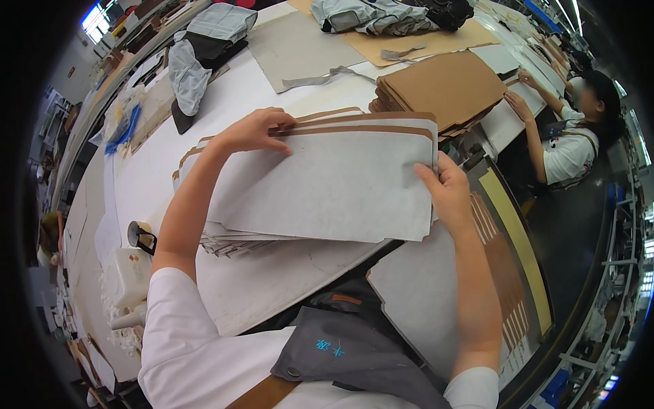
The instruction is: Manually aligning and stacking leather panels and lining sheets using a table-mounted jig.
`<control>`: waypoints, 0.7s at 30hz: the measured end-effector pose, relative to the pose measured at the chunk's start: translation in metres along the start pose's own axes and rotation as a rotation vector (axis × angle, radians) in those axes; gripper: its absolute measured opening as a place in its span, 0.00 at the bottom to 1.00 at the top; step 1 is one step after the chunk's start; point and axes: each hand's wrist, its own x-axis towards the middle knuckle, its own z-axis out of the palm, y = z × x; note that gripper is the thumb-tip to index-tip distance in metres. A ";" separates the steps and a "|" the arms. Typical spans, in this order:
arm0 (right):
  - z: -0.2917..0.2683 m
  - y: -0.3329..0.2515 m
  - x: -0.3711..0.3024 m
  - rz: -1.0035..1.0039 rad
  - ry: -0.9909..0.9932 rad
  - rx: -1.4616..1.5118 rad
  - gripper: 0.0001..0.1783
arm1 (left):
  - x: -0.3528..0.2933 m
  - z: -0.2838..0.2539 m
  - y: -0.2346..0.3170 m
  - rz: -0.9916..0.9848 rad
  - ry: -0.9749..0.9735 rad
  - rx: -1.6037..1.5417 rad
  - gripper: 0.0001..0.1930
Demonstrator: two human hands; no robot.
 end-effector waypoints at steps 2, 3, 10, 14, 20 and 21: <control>0.005 -0.027 -0.015 -0.236 0.030 -0.114 0.13 | -0.020 -0.004 -0.008 0.064 0.140 -0.117 0.23; 0.005 -0.035 -0.016 -0.303 0.010 -0.148 0.12 | -0.031 -0.013 -0.011 -0.053 0.131 -0.136 0.20; 0.017 -0.060 0.049 -0.077 -0.136 0.148 0.12 | -0.100 -0.103 0.025 -0.196 0.241 -0.228 0.12; 0.017 -0.011 0.072 0.041 -0.156 -0.124 0.15 | -0.077 -0.084 -0.004 -0.330 0.112 -0.034 0.16; -0.054 0.007 -0.031 -0.295 0.224 -0.579 0.15 | -0.028 -0.001 0.054 0.151 0.204 0.090 0.21; -0.075 0.011 -0.057 -0.276 0.280 -0.626 0.14 | -0.017 0.016 0.082 0.209 0.152 0.038 0.21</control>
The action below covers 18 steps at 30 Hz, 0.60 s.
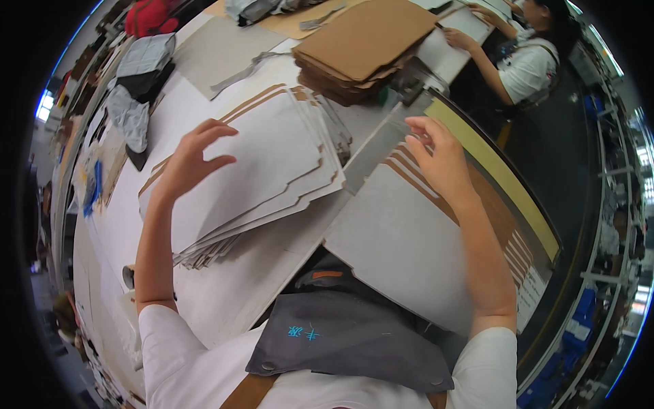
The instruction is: Manually aligning and stacking leather panels and lining sheets using a table-mounted jig.
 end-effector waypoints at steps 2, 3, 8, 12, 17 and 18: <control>-0.042 0.006 -0.049 0.102 0.052 -0.097 0.15 | 0.027 0.037 0.047 0.161 -0.072 -0.114 0.20; -0.059 0.007 -0.073 0.167 0.064 -0.165 0.15 | 0.039 0.056 0.065 0.257 -0.093 -0.162 0.20; -0.092 0.026 -0.177 0.199 0.042 -0.462 0.25 | 0.098 0.150 0.142 0.587 -0.270 -0.189 0.24; -0.082 0.028 -0.203 0.222 0.003 -0.566 0.33 | 0.117 0.182 0.176 0.608 -0.316 -0.022 0.24; -0.079 0.028 -0.205 0.234 0.060 -0.540 0.32 | 0.131 0.185 0.186 0.401 -0.581 -0.011 0.22; -0.078 0.029 -0.204 0.219 0.080 -0.516 0.31 | 0.130 0.186 0.183 0.451 -0.505 -0.018 0.21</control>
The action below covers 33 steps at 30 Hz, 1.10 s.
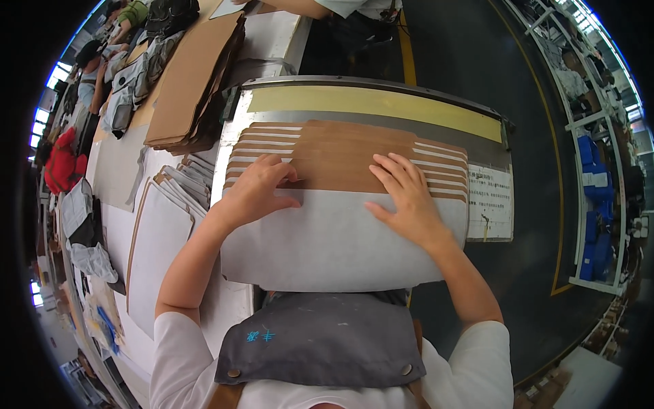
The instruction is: Manually aligning and stacking leather panels and lining sheets using a table-mounted jig.
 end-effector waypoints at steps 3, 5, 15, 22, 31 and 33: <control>0.000 0.000 0.002 -0.030 0.031 0.022 0.30 | 0.000 0.008 0.001 0.013 0.157 -0.002 0.17; -0.001 0.000 0.000 -0.067 0.038 0.026 0.30 | 0.006 0.019 0.002 0.009 0.241 -0.004 0.13; -0.014 -0.001 -0.006 0.022 0.060 0.110 0.34 | -0.004 0.032 0.011 0.070 0.315 0.103 0.08; -0.014 -0.002 -0.005 0.053 0.009 0.123 0.33 | 0.002 0.034 0.001 0.047 0.380 0.005 0.05; -0.054 0.005 -0.025 0.067 0.054 0.117 0.23 | -0.034 -0.008 0.038 0.299 0.379 0.112 0.10; -0.086 0.005 -0.036 0.110 0.012 0.108 0.18 | -0.053 -0.027 0.057 0.284 0.357 0.075 0.08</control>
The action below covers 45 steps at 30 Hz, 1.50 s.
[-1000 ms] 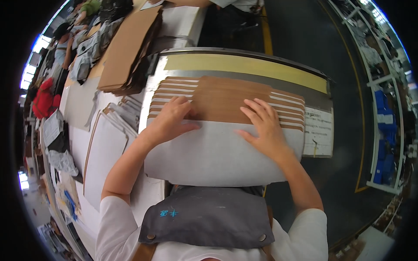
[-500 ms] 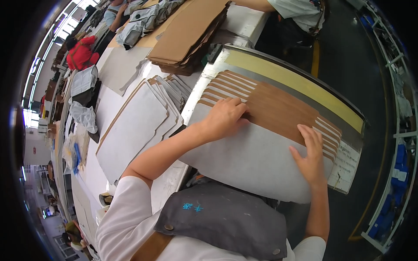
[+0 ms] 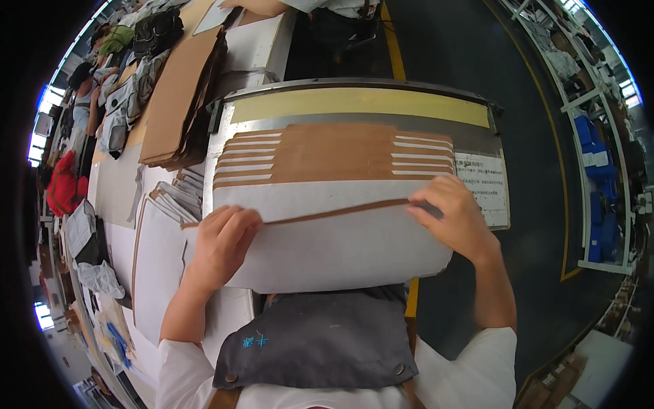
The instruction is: Manually aligning and stacking leather panels and lining sheets using a table-mounted jig.
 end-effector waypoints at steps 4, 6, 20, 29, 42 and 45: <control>-0.066 -0.020 0.013 -0.103 0.015 0.059 0.07 | 0.037 -0.038 0.002 -0.043 0.070 -0.108 0.05; -0.086 -0.019 0.039 -0.092 0.058 -0.021 0.07 | 0.068 -0.045 -0.017 -0.066 0.095 -0.082 0.04; 0.064 0.095 0.092 -0.059 -0.016 -0.401 0.26 | 0.094 0.105 -0.102 -0.071 -0.325 0.354 0.30; 0.063 0.093 0.093 0.063 0.006 -0.397 0.26 | 0.112 0.114 -0.106 -0.155 -0.334 0.365 0.31; 0.057 0.095 0.087 0.092 0.013 -0.426 0.28 | 0.111 0.115 -0.100 -0.170 -0.303 0.364 0.31; 0.059 0.097 0.086 0.085 0.024 -0.446 0.28 | 0.110 0.114 -0.101 -0.180 -0.319 0.356 0.31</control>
